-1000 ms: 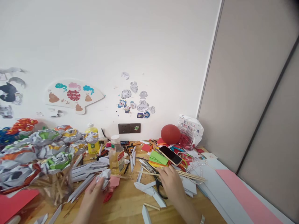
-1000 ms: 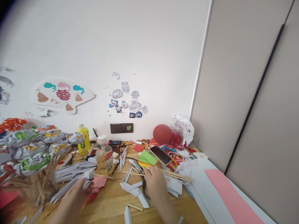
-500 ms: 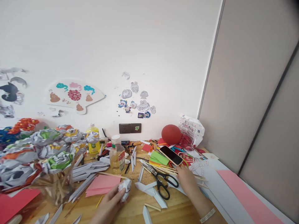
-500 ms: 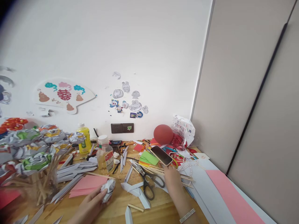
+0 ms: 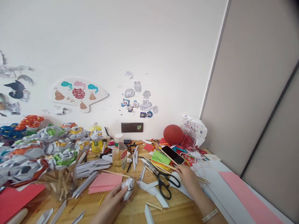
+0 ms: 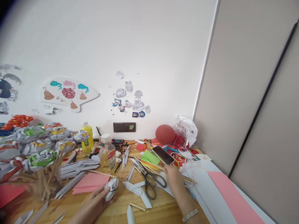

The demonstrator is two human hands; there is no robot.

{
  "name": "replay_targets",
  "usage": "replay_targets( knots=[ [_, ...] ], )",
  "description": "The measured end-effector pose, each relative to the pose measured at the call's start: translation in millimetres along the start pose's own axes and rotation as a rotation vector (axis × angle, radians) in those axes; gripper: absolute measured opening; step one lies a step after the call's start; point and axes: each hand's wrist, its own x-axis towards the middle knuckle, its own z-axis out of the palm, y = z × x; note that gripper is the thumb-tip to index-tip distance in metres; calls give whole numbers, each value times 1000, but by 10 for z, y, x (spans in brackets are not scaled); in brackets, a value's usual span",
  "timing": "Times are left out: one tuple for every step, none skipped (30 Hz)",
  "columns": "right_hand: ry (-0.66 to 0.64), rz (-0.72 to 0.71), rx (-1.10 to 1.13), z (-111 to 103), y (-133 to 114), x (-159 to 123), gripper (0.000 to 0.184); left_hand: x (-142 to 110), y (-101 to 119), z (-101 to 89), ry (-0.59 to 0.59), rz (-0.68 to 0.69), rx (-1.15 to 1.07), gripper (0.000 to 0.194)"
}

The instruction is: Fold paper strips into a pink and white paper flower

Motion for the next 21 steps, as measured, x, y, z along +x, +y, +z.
replay_targets(
  knots=[
    [27,-35,2,-12,-31,-1,21,5,-6,-13,-8,1,-15,38],
    [53,-82,8,-25,-82,-8,23,8,-11,-26,-16,-4,-33,37],
    [74,-138,18,-36,-156,-23,25,8,-13,-38,-27,-11,-50,35],
    [86,-200,33,-46,-249,-47,29,5,-13,-46,-40,-17,-68,34],
    [101,-289,54,-55,-359,-80,34,0,-10,-51,-56,-21,-85,33],
    [112,-367,69,-64,-478,-119,37,-9,-5,-51,-74,-23,-101,31],
    [113,-411,77,-74,-598,-162,39,-20,2,-46,-87,-22,-115,29],
    [119,-456,78,-85,-710,-204,40,-33,11,-37,-96,-22,-129,27],
    [155,-527,63,-98,-808,-242,41,-46,21,-24,-100,-21,-142,23],
    [188,-546,55,-112,-885,-272,43,-60,32,-10,-98,-22,-150,21],
    [206,-553,71,-126,-939,-294,44,-72,43,5,-95,-22,-155,19],
    [219,-551,93,-139,-969,-306,45,-84,53,18,-89,-21,-160,18],
    [216,-541,124,-149,-979,-311,45,-93,62,29,-85,-19,-165,18],
    [204,-532,156,-156,-973,-310,45,-102,70,37,-84,-15,-172,20],
    [185,-523,184,-158,-956,-305,45,-109,78,43,-84,-9,-179,21],
    [162,-517,203,-157,-935,-299,45,-115,84,47,-87,-2,-187,23],
    [146,-513,211,-152,-914,-294,44,-121,90,49,-89,6,-192,25],
    [140,-517,207,-146,-897,-291,42,-126,95,51,-91,15,-193,27],
    [149,-526,192,-141,-886,-291,40,-131,100,52,-93,23,-187,29],
    [173,-540,165,-138,-884,-293,37,-134,104,53,-91,30,-177,31],
    [208,-558,128,-138,-889,-297,35,-136,108,54,-85,36,-167,32]
  ],
)
